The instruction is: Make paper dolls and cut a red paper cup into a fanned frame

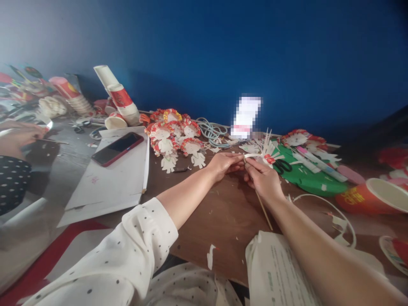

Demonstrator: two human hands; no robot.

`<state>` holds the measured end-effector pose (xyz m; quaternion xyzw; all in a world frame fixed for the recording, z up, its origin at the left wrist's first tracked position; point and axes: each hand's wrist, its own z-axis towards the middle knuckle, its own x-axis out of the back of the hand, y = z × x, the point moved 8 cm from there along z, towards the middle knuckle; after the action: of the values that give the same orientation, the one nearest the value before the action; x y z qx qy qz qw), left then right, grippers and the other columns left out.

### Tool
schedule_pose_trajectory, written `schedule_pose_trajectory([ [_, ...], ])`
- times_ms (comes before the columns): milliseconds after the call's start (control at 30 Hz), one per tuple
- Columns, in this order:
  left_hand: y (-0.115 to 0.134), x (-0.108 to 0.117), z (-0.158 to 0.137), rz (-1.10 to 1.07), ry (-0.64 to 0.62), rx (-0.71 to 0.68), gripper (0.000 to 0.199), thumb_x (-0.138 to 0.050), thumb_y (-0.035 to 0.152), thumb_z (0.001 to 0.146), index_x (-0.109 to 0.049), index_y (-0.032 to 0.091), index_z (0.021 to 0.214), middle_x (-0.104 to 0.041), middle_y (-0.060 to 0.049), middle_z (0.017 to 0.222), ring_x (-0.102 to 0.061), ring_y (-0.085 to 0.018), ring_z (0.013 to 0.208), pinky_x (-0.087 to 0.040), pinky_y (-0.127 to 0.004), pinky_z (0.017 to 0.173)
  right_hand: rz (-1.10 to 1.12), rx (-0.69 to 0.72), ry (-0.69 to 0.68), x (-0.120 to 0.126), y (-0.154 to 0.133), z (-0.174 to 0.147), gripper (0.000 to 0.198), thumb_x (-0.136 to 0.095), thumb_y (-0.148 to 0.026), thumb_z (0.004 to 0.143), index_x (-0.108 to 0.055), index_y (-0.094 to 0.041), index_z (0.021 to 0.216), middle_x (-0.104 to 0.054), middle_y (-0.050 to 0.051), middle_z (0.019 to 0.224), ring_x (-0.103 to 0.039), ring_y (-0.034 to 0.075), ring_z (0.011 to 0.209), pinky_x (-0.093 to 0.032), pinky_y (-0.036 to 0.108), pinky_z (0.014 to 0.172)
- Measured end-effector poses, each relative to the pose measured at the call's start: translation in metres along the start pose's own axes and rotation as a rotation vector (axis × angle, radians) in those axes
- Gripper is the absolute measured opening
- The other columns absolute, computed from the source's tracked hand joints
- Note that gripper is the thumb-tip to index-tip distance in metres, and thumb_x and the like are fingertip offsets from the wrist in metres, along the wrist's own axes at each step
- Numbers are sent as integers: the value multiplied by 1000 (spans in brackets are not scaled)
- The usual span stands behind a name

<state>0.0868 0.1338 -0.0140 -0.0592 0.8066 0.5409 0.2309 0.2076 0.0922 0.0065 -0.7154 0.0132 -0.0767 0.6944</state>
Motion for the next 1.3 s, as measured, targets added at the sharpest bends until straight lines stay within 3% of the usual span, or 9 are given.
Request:
schedule_pose_trajectory([
  [233, 0, -2, -2, -35, -11, 19, 3, -68, 12, 77, -70, 9, 76, -66, -4, 65, -60, -7, 60, -52, -24, 73, -215, 150, 4, 1, -11, -4, 33, -61, -36, 81, -72, -21, 107, -55, -2, 48, -43, 11, 39, -35, 24, 40],
  [467, 6, -5, -9, -38, 15, 12, 5, -66, 7, 77, -68, 7, 73, -66, -6, 67, -62, -9, 62, -54, -28, 78, -397, 337, 58, -1, -28, -14, 29, -57, -29, 83, -71, -21, 108, -62, 0, 56, -56, 17, 55, -48, 32, 66],
  [700, 7, -6, -12, -48, 71, 8, 9, -64, 2, 75, -66, 5, 67, -65, -6, 64, -63, -11, 60, -55, -24, 68, -435, 337, 52, -3, -24, -15, 36, -52, -32, 85, -66, -17, 115, -64, 0, 62, -58, 16, 53, -48, 30, 64],
  [1300, 2, -2, -9, 16, 116, 37, 9, -64, 2, 73, -65, 7, 65, -65, -6, 63, -63, -11, 59, -54, -22, 61, -520, 355, 13, -6, -22, -15, 35, -47, -30, 86, -70, -15, 108, -64, 1, 54, -62, 18, 53, -49, 27, 61],
])
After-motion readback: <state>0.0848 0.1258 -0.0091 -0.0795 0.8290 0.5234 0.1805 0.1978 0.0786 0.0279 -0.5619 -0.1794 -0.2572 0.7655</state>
